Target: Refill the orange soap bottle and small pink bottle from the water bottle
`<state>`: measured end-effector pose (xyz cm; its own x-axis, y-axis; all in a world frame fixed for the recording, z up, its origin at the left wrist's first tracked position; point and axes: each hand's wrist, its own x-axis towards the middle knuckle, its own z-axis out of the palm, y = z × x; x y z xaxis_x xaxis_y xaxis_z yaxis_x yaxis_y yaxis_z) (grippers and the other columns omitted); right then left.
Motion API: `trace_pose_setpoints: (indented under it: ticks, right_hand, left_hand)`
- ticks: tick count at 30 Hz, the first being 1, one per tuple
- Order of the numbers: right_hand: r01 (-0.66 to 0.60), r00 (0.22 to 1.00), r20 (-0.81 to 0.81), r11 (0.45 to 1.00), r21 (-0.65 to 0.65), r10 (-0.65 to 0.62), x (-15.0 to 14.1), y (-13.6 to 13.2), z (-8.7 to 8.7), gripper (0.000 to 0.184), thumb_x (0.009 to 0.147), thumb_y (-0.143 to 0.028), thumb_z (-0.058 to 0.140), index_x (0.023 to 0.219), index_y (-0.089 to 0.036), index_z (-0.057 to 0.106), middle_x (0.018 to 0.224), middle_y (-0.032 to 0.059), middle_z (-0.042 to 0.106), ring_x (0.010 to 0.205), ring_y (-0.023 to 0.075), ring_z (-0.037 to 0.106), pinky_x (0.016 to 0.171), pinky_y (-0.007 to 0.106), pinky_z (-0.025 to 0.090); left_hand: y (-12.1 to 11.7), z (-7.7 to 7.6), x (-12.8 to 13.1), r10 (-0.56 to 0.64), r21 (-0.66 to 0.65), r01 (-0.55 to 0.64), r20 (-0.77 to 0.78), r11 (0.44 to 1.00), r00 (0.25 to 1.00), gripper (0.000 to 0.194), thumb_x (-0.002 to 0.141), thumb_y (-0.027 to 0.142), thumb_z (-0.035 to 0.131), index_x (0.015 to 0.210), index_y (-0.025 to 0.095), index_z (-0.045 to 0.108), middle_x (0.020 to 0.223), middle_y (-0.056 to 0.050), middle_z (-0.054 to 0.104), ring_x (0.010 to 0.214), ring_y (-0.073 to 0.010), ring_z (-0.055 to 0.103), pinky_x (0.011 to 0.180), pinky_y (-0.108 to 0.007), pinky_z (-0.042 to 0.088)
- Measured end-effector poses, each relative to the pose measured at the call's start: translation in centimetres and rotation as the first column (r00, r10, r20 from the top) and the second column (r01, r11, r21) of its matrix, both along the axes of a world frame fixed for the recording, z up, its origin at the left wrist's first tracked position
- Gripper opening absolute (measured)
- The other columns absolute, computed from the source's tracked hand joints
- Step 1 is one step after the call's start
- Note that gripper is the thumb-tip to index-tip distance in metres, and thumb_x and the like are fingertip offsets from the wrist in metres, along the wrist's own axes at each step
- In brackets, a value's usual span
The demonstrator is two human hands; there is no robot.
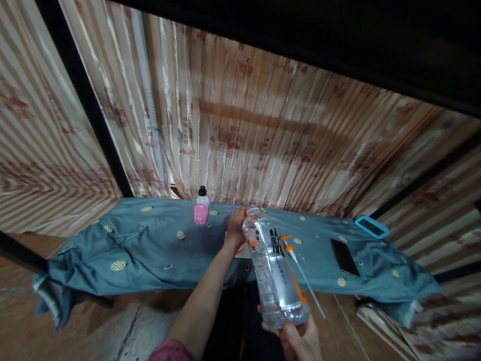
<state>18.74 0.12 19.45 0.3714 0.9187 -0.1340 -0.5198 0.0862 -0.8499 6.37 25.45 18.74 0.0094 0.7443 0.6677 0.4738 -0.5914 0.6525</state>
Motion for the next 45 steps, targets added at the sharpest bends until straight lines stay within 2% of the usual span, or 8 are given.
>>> trace_pose_setpoints:
  ticks: [6, 15, 19, 24, 29, 35, 40, 45]
  right_hand:
    - [-0.013, 1.0, 0.026, 1.0, 0.008, 0.013, 0.2, 0.0, -0.1, 0.07, 0.053, -0.043, 0.105, 0.114, -0.024, 0.076, 0.088, 0.0086, 0.089, 0.072, 0.033, 0.083, 0.06, 0.04, 0.067]
    - [0.024, 1.0, 0.01, 1.0, -0.016, -0.024, -0.4, 0.1, 0.8, 0.072, 0.048, -0.045, 0.106, 0.11, -0.021, 0.077, 0.085, 0.0104, 0.088, 0.07, 0.031, 0.083, 0.059, 0.038, 0.067]
    - [0.004, 1.0, 0.028, 1.0, -0.016, -0.004, -0.2, 0.1, 0.4, 0.074, 0.049, -0.046, 0.105, 0.113, -0.021, 0.076, 0.085, 0.0112, 0.088, 0.07, 0.0323, 0.083, 0.06, 0.04, 0.066]
    - [-0.013, 0.999, 0.037, 1.0, -0.006, 0.013, 0.1, 0.1, -0.4, 0.067, 0.055, -0.044, 0.103, 0.114, -0.026, 0.076, 0.09, 0.0087, 0.088, 0.074, 0.0334, 0.082, 0.063, 0.042, 0.066]
    - [0.028, 1.0, -0.009, 0.999, -0.026, -0.028, -0.2, 0.1, -0.4, 0.071, 0.05, -0.04, 0.104, 0.113, -0.023, 0.076, 0.089, 0.0102, 0.088, 0.073, 0.0323, 0.082, 0.063, 0.041, 0.065]
    - [0.013, 0.999, -0.041, 1.0, -0.011, -0.014, -0.2, -0.1, -0.4, 0.058, 0.056, -0.037, 0.103, 0.106, -0.023, 0.078, 0.093, 0.0111, 0.088, 0.074, 0.0329, 0.083, 0.058, 0.039, 0.065]
    - [-0.01, 0.995, -0.1, 1.0, 0.003, 0.011, 0.0, -0.1, -0.9, 0.052, 0.059, -0.037, 0.103, 0.104, -0.024, 0.08, 0.093, 0.0114, 0.089, 0.081, 0.0341, 0.086, 0.065, 0.038, 0.068]
    - [-0.032, 0.986, -0.162, 0.999, 0.042, 0.039, 0.0, 0.0, -1.5, 0.049, 0.062, -0.039, 0.102, 0.105, -0.028, 0.082, 0.099, 0.0078, 0.09, 0.084, 0.0324, 0.086, 0.068, 0.035, 0.068]
  left_hand:
    - [-0.1, 0.1, -0.1, 0.002, 0.002, -0.002, 0.003, 1.0, 1.0, 0.017, 0.094, 0.033, 0.062, 0.096, 0.022, 0.074, 0.098, -0.01, 0.075, 0.095, -0.0275, 0.069, 0.087, -0.041, 0.057]
    - [-0.1, 0.0, 0.0, 0.004, 0.002, -0.004, 0.005, 1.0, 1.0, 0.019, 0.095, 0.034, 0.06, 0.095, 0.021, 0.074, 0.098, -0.012, 0.075, 0.095, -0.0288, 0.069, 0.086, -0.041, 0.057]
    - [0.0, 0.0, 0.0, 0.0, 0.003, 0.0, 0.007, 1.0, 1.0, 0.018, 0.095, 0.033, 0.06, 0.096, 0.022, 0.074, 0.099, -0.011, 0.075, 0.096, -0.0277, 0.069, 0.088, -0.041, 0.057]
    - [0.1, -0.1, 0.1, 0.02, 0.001, -0.02, 0.018, 1.0, 1.0, 0.016, 0.094, 0.031, 0.061, 0.095, 0.022, 0.074, 0.097, -0.009, 0.076, 0.096, -0.0262, 0.069, 0.088, -0.039, 0.057]
    - [0.1, -0.3, 0.1, 0.031, -0.012, -0.031, 0.022, 0.999, 0.999, 0.016, 0.095, 0.032, 0.061, 0.095, 0.021, 0.073, 0.097, -0.01, 0.076, 0.093, -0.0257, 0.069, 0.086, -0.039, 0.057]
    - [0.0, -0.1, 0.0, 0.053, -0.037, -0.052, 0.015, 0.998, 0.998, 0.016, 0.094, 0.032, 0.062, 0.097, 0.02, 0.072, 0.098, -0.01, 0.076, 0.094, -0.0263, 0.07, 0.086, -0.04, 0.057]
    - [-0.1, 0.0, 0.0, 0.058, -0.037, -0.058, -0.005, 0.998, 0.998, 0.012, 0.092, 0.03, 0.066, 0.095, 0.021, 0.073, 0.098, -0.008, 0.075, 0.093, -0.0252, 0.07, 0.085, -0.038, 0.057]
    - [0.0, -0.2, 0.1, 0.055, -0.049, -0.054, 0.008, 0.997, 0.998, 0.017, 0.092, 0.034, 0.065, 0.096, 0.018, 0.072, 0.097, -0.01, 0.074, 0.092, -0.0267, 0.07, 0.085, -0.04, 0.057]
